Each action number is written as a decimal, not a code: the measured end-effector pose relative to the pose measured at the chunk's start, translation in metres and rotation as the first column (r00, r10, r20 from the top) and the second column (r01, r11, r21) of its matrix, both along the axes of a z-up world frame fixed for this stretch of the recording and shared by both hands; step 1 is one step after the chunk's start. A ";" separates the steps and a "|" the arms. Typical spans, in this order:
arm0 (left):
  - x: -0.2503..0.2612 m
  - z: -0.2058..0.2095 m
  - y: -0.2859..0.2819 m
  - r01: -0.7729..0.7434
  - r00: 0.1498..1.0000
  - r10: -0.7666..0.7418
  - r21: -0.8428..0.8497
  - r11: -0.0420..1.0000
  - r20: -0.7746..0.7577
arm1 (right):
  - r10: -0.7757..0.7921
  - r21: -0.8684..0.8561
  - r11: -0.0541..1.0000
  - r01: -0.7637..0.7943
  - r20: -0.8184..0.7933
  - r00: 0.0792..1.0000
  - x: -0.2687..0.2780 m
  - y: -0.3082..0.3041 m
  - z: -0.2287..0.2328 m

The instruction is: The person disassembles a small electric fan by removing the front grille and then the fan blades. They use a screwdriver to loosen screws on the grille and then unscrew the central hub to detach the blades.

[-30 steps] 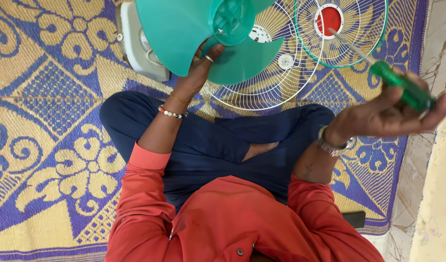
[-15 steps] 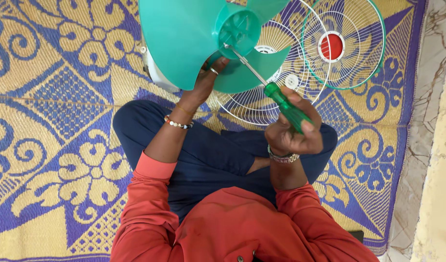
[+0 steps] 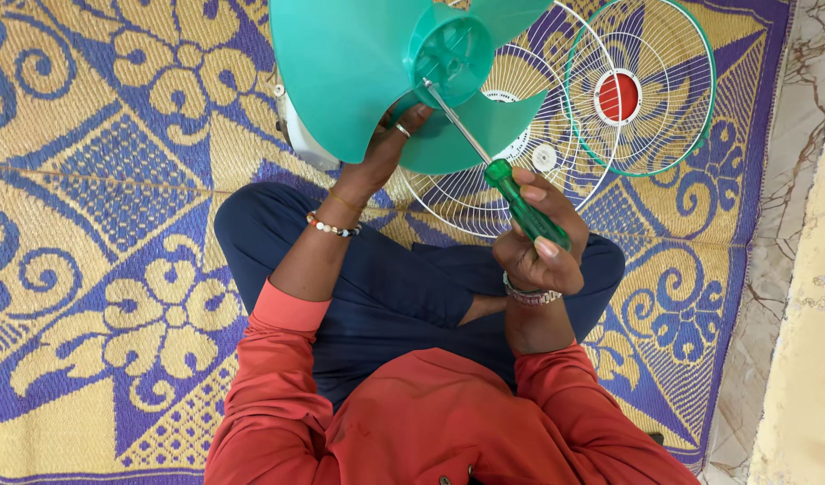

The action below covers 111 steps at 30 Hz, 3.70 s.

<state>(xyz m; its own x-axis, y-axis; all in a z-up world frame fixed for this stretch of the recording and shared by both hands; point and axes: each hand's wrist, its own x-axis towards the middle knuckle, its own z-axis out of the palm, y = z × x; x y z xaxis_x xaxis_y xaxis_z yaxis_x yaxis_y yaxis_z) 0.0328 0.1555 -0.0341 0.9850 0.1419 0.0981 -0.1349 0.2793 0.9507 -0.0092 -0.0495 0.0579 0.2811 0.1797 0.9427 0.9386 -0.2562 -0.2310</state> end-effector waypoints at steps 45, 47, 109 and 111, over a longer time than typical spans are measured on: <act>0.003 -0.014 -0.010 0.128 0.990 -0.135 -0.164 0.978 -0.034 | 0.002 -0.113 0.994 -0.016 -0.124 0.992 -0.013 -0.005 0.023; 0.004 -0.014 -0.010 0.119 0.992 -0.125 -0.161 0.980 -0.029 | -0.004 -0.117 0.993 -0.012 -0.132 0.991 -0.014 -0.006 0.023; -0.007 -0.008 -0.020 0.117 0.992 -0.121 -0.115 0.986 -0.025 | -0.138 -0.035 0.989 0.142 0.085 0.987 -0.032 0.008 0.043; -0.007 -0.007 -0.019 0.117 0.992 -0.122 -0.123 0.986 -0.042 | -0.096 -0.041 0.994 0.101 0.119 0.988 -0.028 0.005 0.044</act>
<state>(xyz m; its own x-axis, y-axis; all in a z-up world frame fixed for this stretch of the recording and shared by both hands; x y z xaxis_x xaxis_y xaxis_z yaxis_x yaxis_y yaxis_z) 0.0261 0.1363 -0.0411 0.9988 0.0307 0.0389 -0.0480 0.4031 0.9139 -0.0372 -0.0447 0.1019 0.1883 0.2008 0.9614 0.9280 -0.3568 -0.1072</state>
